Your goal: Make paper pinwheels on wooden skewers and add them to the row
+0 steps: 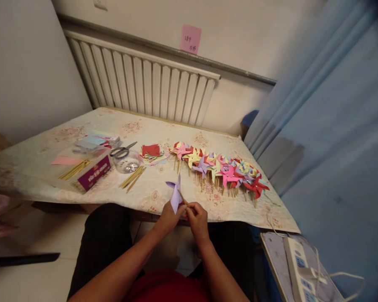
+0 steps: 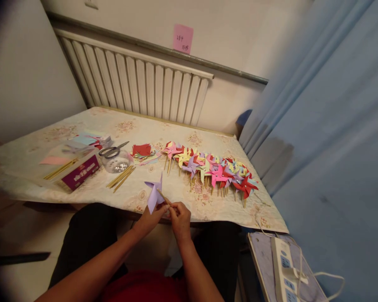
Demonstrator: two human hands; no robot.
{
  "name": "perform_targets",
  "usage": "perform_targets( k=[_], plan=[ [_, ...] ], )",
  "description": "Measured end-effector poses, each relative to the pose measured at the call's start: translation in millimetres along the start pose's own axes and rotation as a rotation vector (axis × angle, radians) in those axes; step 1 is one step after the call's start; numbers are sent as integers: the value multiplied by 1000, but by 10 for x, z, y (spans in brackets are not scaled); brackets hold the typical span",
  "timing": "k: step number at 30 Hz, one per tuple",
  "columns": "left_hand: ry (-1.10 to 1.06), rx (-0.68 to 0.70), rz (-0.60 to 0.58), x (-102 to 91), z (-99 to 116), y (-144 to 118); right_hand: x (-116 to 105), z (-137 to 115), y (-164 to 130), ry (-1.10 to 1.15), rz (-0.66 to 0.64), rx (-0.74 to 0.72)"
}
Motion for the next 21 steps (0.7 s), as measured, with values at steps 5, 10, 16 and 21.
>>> perform_targets(
  k=[5,10,16,21],
  plan=[
    [-190,-23,-124,87,-93,53,18,32,-11,-11,-5,-5],
    [-224,-21,-118,59,-107,68,25,23,-18,-34,2,-26],
    [-331,-78,-168,97,-152,73,32,-6,-17,-53,-3,-38],
    [-305,-73,-161,78,-142,114,56,29,-1,-38,-8,5]
  ],
)
Point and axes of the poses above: each hand's wrist, its own y-axis towards the middle knuckle, its own x-axis out of the palm, z = x × y, the point moved 7 cm from there along y, towards the middle knuckle, and after that the axes turned 10 degrees about -x, right-handed, at the moved point
